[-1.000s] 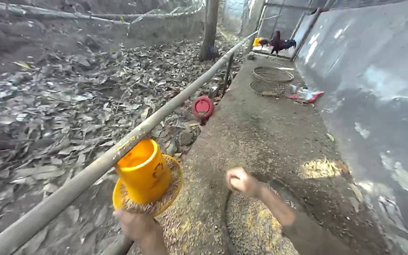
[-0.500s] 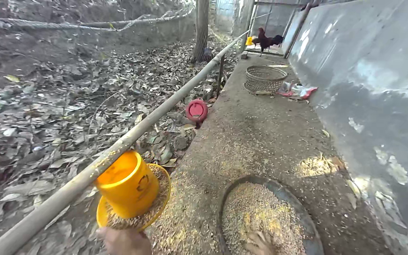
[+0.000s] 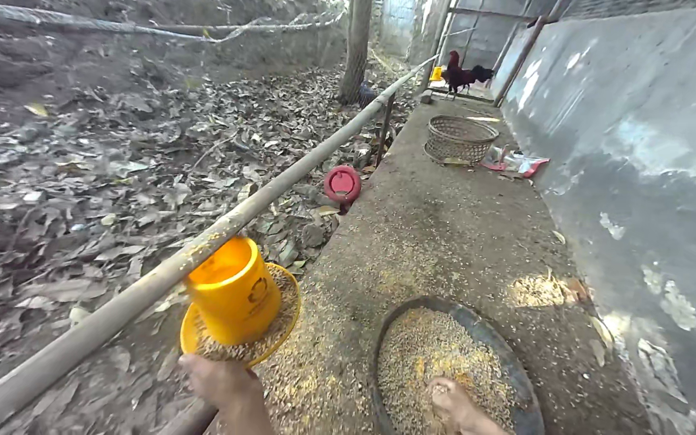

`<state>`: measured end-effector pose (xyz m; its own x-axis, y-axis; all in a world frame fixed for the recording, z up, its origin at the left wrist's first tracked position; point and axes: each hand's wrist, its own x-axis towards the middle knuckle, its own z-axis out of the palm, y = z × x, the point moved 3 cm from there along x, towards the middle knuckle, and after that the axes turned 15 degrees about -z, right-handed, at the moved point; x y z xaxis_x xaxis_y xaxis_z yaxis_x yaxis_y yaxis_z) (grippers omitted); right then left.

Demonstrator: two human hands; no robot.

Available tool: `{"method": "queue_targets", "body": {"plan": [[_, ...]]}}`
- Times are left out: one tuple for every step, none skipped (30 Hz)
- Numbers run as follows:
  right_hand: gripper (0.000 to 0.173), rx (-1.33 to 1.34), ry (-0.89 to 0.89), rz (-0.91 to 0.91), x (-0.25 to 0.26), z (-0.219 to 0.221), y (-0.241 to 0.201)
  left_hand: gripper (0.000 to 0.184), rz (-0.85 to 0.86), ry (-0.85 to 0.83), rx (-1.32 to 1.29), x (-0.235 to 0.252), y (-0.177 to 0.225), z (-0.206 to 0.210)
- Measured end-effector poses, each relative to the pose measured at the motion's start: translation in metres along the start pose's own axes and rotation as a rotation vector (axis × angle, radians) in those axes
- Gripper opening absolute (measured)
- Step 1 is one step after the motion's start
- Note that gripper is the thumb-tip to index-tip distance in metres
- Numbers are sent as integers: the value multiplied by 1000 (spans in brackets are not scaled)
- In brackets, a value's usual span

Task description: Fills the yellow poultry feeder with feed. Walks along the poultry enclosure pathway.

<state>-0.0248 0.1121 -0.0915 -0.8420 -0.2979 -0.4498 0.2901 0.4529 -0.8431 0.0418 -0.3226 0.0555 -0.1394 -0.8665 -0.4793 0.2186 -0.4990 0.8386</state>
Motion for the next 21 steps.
{"method": "queue_targets", "body": {"plan": [[23,132,29,-6,-2,-1,-5,67,-3,2,12,-2,3,0],[20,270,58,-49,-1,-3,-8,67,-6,13,36,-3,4,0],[18,412,72,-100,-1,-5,-15,68,-10,25,61,-2,5,0],[16,527,63,-156,1,-8,-26,68,-12,37,83,-1,5,-1],[14,614,34,-214,2,-11,-39,68,-11,49,102,2,3,-2],[10,670,-9,-267,5,-14,-56,67,-9,58,108,5,2,-4],[6,695,-60,-320,8,-13,-78,67,-3,62,98,7,1,-5],[9,708,-123,-380,13,-11,-103,65,-1,46,79,8,3,-6],[11,716,-189,-446,18,-5,-133,64,-6,24,54,6,5,-6],[12,734,-261,-516,22,3,-163,63,-10,13,26,5,5,-6],[13,743,-328,-582,26,13,-197,62,-22,5,2,2,6,-5],[15,756,-406,-657,28,26,-232,61,-34,11,-13,0,8,-4],[13,774,-500,-740,30,40,-267,60,-39,19,-21,-1,8,-5],[9,793,-585,-812,31,55,-301,59,-36,24,-24,-1,7,-5],[8,800,-652,-870,33,70,-334,59,-35,22,-22,-1,6,-5],[8,786,-671,-904,34,84,-362,60,-34,18,-16,-2,6,-6],[9,768,-666,-927,36,99,-385,60,-34,21,-3,-3,5,-7],[9,763,-655,-944,39,113,-404,60,-35,29,11,-4,5,-8],[8,784,-670,-967,42,126,-422,61,-37,33,22,-6,5,-7],[7,818,-698,-991,45,140,-439,61,-37,37,28,-8,7,-7],[10,874,-727,-1015,48,153,-454,61,-34,43,31,-10,8,-7]]}}
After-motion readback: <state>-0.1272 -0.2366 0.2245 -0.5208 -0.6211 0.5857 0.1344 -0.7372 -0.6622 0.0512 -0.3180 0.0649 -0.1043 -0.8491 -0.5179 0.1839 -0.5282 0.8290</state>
